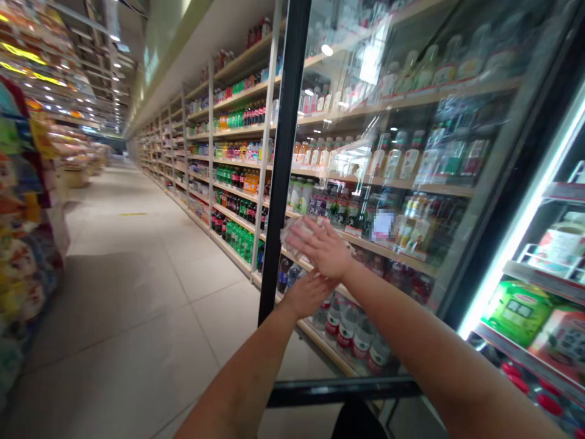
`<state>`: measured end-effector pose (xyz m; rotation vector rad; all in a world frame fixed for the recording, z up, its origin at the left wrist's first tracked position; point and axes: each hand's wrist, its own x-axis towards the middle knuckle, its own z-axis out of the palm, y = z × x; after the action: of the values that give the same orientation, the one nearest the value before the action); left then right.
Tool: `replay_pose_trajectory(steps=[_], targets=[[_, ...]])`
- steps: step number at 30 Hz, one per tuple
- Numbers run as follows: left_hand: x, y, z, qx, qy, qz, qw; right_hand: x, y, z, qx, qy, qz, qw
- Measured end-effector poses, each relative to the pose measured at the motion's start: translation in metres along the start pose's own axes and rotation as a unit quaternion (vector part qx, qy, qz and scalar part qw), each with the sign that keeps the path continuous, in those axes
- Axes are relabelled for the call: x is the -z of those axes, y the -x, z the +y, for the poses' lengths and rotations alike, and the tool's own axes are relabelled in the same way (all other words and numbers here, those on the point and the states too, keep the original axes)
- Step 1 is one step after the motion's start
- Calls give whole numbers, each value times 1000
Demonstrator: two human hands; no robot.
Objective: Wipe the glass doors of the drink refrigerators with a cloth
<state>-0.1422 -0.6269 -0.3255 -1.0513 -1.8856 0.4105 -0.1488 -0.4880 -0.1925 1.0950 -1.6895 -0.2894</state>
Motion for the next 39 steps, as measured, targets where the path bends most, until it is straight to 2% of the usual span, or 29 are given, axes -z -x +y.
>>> replay_pose_trajectory(steps=[2,3,4,5,7,9,10,11,13,14,15,16,17,19,21,22,23,24,27,30,32,34,36,37,39], targets=[[-3,1,0,1,4,-12,1000,-7,9,-5,123,-26,-20,992],[-4,1,0,0,3,-12,1000,-6,13,0,146,-26,-19,989],[-3,2,0,0,-1,-9,1000,-4,17,7,136,-18,-10,990],[-3,3,0,0,-7,-3,1000,-1,21,17,96,-3,6,995],[-1,3,0,-1,-26,18,1000,6,29,35,-61,40,58,996],[-1,4,0,-3,-46,40,998,10,36,41,-220,74,106,967],[-2,4,0,-5,-51,44,998,9,40,39,-248,79,117,958],[-4,4,0,-6,-50,43,998,7,43,34,-229,77,112,964],[-7,4,-2,-3,-40,30,999,2,48,23,-77,51,58,994],[-8,4,-3,-3,-34,21,999,1,50,19,11,34,25,999],[-8,4,-3,-3,-32,17,999,0,52,18,69,23,0,997],[-8,5,-4,-5,-32,16,999,1,54,20,85,20,-13,996],[-7,5,-4,-9,-35,18,999,3,56,25,51,26,-10,998],[-1,5,-3,-16,-42,29,999,8,63,40,-134,56,39,989],[9,2,-2,-7,-36,51,998,11,73,53,-329,86,102,935],[15,-2,-2,8,-28,65,997,11,78,56,-389,96,124,908],[24,-9,-4,30,-22,84,996,9,84,57,-419,103,135,892],[34,-18,-7,56,-19,107,993,7,89,55,-424,108,134,889],[71,-59,-32,131,-37,179,974,0,107,43,-378,118,100,913],[107,-106,-71,180,-57,197,962,2,130,32,-304,120,42,944],[121,-126,-95,220,-53,181,957,9,150,32,-245,114,-7,963],[124,-134,-112,240,-43,151,958,18,171,38,-194,110,-45,974],[120,-132,-119,240,-39,126,962,28,187,51,-187,114,-65,974],[117,-130,-120,238,-41,119,963,33,192,59,-210,121,-66,968],[111,-126,-119,234,-50,115,964,43,193,80,-307,139,-48,940]])
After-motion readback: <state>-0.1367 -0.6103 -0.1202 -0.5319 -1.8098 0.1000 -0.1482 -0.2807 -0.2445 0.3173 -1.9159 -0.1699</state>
